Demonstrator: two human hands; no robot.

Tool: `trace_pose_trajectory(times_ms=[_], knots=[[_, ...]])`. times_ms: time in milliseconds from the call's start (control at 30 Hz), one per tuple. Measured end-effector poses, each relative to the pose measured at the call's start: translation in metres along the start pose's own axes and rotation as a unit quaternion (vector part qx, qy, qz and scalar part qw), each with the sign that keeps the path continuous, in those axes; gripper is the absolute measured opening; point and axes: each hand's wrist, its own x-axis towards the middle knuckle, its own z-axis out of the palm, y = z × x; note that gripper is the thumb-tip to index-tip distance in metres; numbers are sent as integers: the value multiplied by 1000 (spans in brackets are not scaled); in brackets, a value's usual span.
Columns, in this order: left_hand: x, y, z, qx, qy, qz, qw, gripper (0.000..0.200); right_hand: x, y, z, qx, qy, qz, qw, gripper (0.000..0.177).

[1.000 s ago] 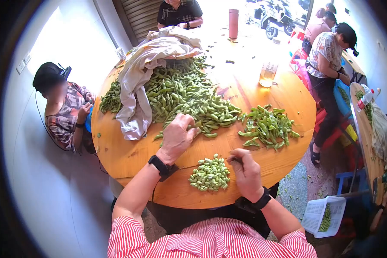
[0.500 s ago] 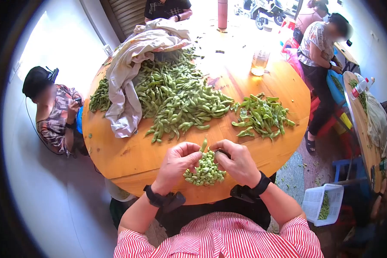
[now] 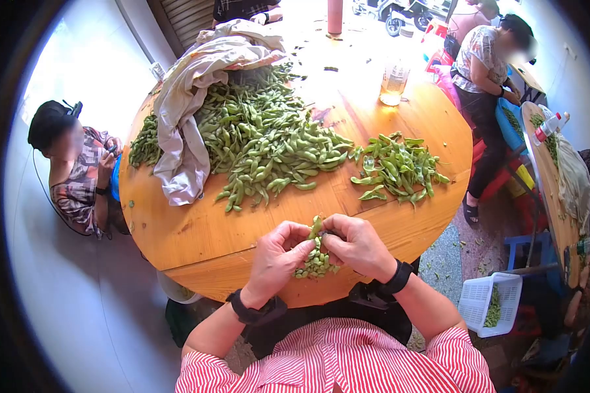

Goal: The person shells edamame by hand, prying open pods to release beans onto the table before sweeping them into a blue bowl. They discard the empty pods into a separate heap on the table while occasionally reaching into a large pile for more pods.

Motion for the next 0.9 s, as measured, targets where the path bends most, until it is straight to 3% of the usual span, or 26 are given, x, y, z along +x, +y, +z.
trace_pose_trajectory(times_ms=[100,167,233,300,433,500,533,600,667,767,833,900], knots=[[0,-7,1,25,-2,30,999,16,2,6,2,-68,17,-48,996,14],[2,-12,3,140,16,148,979,14,3,6,5,-120,27,-79,989,13],[-2,-2,5,182,23,174,968,14,3,2,8,-171,55,-111,977,15],[-3,0,5,324,44,270,906,13,5,4,9,-175,59,-125,975,15],[1,-2,-2,377,41,309,872,12,12,7,7,-184,32,-178,966,13],[5,-10,-5,169,6,200,965,11,13,7,4,-192,23,-183,964,12],[5,-8,-8,169,6,201,965,11,14,8,3,-202,14,-186,962,11],[4,2,-15,-40,-56,-15,998,11,15,11,3,-200,14,-200,959,10],[7,3,-19,-68,-71,-33,995,11,17,12,3,-197,16,-214,957,9],[13,2,-27,-143,-98,-78,982,11,17,8,2,-135,-9,-132,982,8],[15,3,-29,-186,-110,-104,971,11,17,-4,0,-14,-67,15,998,9],[16,5,-29,-183,-120,-112,969,11,19,-7,0,-20,-63,19,998,11]])
